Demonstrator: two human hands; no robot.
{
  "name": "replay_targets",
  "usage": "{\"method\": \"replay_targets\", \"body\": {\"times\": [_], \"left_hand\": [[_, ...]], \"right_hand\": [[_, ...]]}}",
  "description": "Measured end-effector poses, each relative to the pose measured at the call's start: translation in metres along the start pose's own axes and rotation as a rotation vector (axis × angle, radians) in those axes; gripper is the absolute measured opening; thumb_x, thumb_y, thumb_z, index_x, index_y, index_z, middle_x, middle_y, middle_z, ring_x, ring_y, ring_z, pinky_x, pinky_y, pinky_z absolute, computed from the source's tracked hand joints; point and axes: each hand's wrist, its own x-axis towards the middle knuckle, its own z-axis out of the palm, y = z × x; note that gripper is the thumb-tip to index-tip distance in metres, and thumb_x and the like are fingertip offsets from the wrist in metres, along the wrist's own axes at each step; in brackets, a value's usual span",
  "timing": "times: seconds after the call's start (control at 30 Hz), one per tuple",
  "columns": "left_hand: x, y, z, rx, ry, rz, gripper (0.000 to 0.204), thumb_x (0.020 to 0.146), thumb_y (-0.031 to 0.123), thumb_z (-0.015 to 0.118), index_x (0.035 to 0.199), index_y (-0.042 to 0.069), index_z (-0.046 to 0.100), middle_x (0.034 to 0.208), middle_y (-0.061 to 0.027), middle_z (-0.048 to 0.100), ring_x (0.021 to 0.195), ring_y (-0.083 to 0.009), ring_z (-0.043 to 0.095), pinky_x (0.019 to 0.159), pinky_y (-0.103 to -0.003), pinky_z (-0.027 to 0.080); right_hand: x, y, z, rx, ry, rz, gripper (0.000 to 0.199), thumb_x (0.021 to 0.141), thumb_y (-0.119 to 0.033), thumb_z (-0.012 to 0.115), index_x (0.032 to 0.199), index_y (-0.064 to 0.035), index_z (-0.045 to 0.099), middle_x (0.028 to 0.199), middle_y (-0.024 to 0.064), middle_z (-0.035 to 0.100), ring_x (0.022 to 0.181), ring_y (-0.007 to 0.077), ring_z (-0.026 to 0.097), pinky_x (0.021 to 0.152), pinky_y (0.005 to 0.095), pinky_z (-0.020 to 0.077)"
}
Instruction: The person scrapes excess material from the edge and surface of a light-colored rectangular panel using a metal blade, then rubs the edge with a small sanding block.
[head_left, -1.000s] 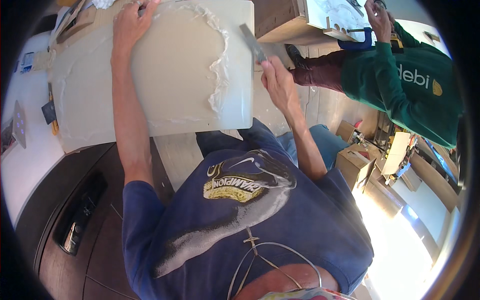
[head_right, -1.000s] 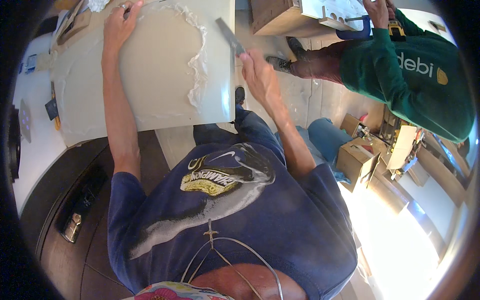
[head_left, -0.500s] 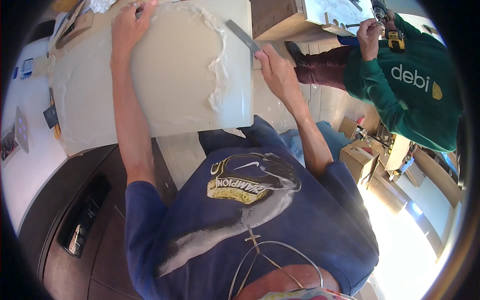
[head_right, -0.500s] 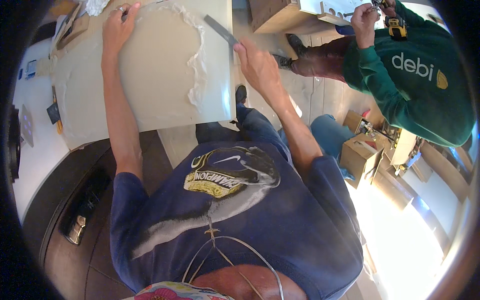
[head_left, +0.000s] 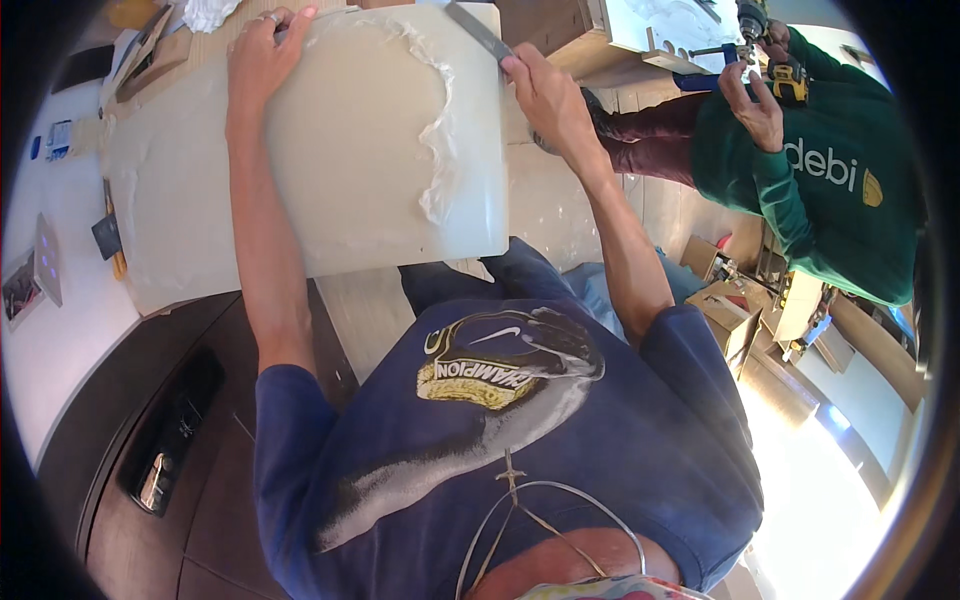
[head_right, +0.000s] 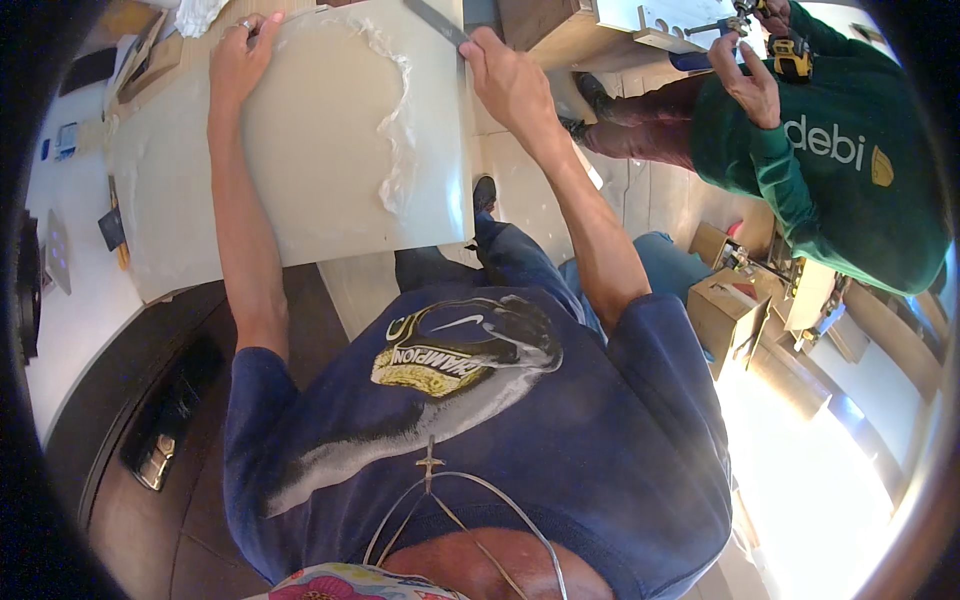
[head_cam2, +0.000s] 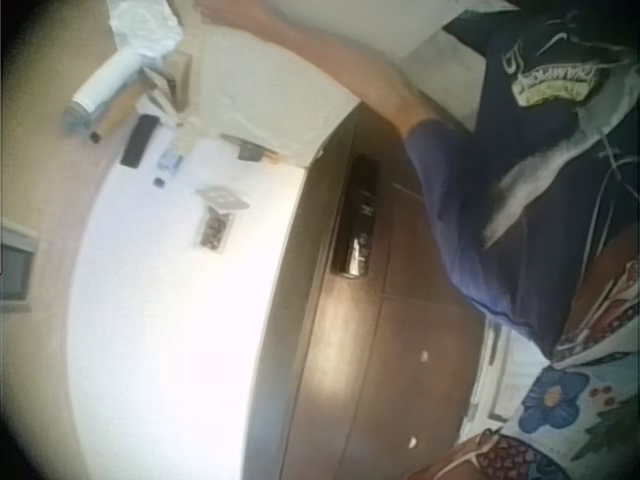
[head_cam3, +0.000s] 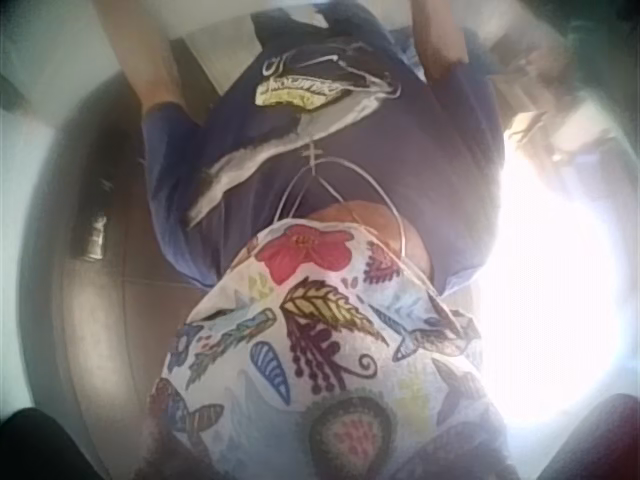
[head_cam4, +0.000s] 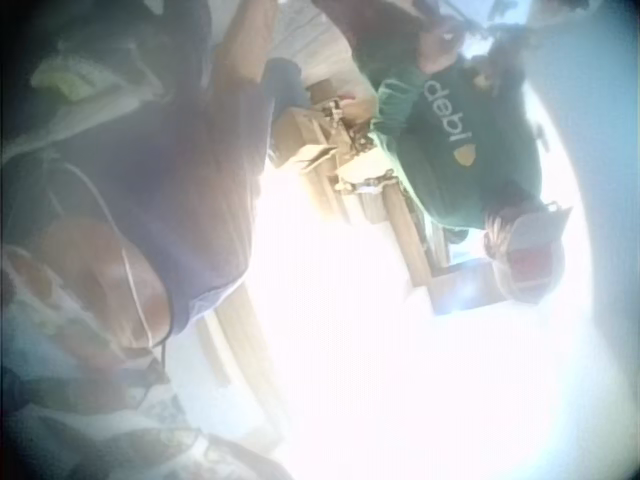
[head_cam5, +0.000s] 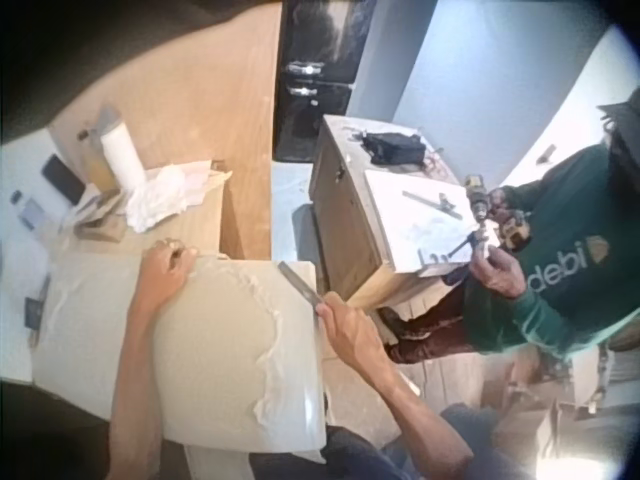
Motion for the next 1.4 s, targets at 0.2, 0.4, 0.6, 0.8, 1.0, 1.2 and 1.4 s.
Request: {"method": "replay_targets", "body": {"times": [0.2, 0.4, 0.6, 0.8, 1.0, 1.2, 1.4], "left_hand": [[0.001, -0.021, 0.009, 0.043, 0.090, 0.109, 0.055, 0.099, 0.055, 0.062, 0.098, 0.000, 0.071, 0.097, -0.0192, 0.070, 0.089, -0.0328, 0.067, 0.083, -0.041, 0.050], [0.002, -0.007, 0.005, -0.018, 0.005, 0.068, 0.054, 0.098, 0.056, 0.061, 0.102, 0.003, 0.072, 0.096, -0.0209, 0.070, 0.089, -0.0366, 0.067, 0.083, -0.044, 0.050], [0.003, -0.030, 0.011, 0.063, 0.088, 0.104, 0.054, 0.098, 0.057, 0.062, 0.103, 0.004, 0.072, 0.095, -0.0193, 0.070, 0.088, -0.0349, 0.067, 0.083, -0.044, 0.051], [0.004, -0.007, 0.009, 0.018, 0.062, 0.077, 0.055, 0.098, 0.058, 0.061, 0.102, 0.004, 0.072, 0.091, -0.0185, 0.070, 0.087, -0.0341, 0.067, 0.083, -0.043, 0.051], [-0.006, -0.005, 0.005, 0.018, 0.058, 0.060, 0.045, 0.100, 0.043, 0.060, 0.102, -0.001, 0.071, 0.096, -0.0197, 0.071, 0.091, -0.0327, 0.067, 0.086, -0.042, 0.051], [-0.027, 0.047, -0.014, -0.021, 0.068, -0.043, 0.037, 0.102, 0.028, 0.059, 0.107, -0.007, 0.068, 0.106, -0.0220, 0.070, 0.096, -0.0318, 0.066, 0.089, -0.042, 0.051], [-0.021, 0.032, -0.010, 0.019, 0.048, -0.098, 0.037, 0.103, 0.028, 0.059, 0.109, -0.007, 0.068, 0.107, -0.0214, 0.070, 0.099, -0.0314, 0.065, 0.091, -0.042, 0.050]], "right_hand": [[-0.019, -0.002, 0.001, 0.028, -0.023, 0.032, 0.027, 0.107, -0.033, 0.051, 0.104, -0.0066, 0.058, 0.081, 0.0287, 0.066, 0.082, 0.0534, 0.062, 0.067, 0.0596, 0.0483], [0.012, 0.013, 0.005, 0.367, 0.004, 0.059, 0.041, 0.102, -0.041, 0.062, 0.100, -0.0004, 0.058, 0.071, 0.0168, 0.062, 0.066, 0.0309, 0.063, 0.066, 0.0432, 0.0513], [0.000, 0.006, 0.025, 0.434, 0.056, 0.109, 0.054, 0.090, -0.046, 0.079, 0.105, 0.0025, 0.061, 0.077, 0.0083, 0.063, 0.069, 0.0190, 0.059, 0.067, 0.0361, 0.0513], [0.088, 0.015, 0.029, 0.350, 0.174, 0.184, 0.043, 0.103, -0.041, 0.060, 0.096, 0.0005, 0.054, 0.082, 0.0080, 0.051, 0.076, 0.0202, 0.050, 0.068, 0.0384, 0.0469], [0.004, 0.013, 0.038, 0.454, 0.220, 0.078, 0.052, 0.090, -0.045, 0.079, 0.106, 0.0015, 0.063, 0.078, 0.0040, 0.060, 0.076, 0.0133, 0.058, 0.070, 0.0317, 0.0500], [-0.134, -0.002, 0.026, 0.424, 0.013, 0.215, 0.052, 0.094, -0.042, 0.076, 0.117, 0.0014, 0.059, 0.082, 0.0098, 0.067, 0.072, 0.0169, 0.063, 0.067, 0.0344, 0.0527], [-0.138, -0.009, -0.005, 0.587, -0.069, 0.383, 0.030, 0.113, -0.030, 0.043, 0.116, -0.0051, 0.059, 0.067, -0.0039, 0.045, 0.060, 0.0064, 0.042, 0.055, 0.0253, 0.0353]]}}
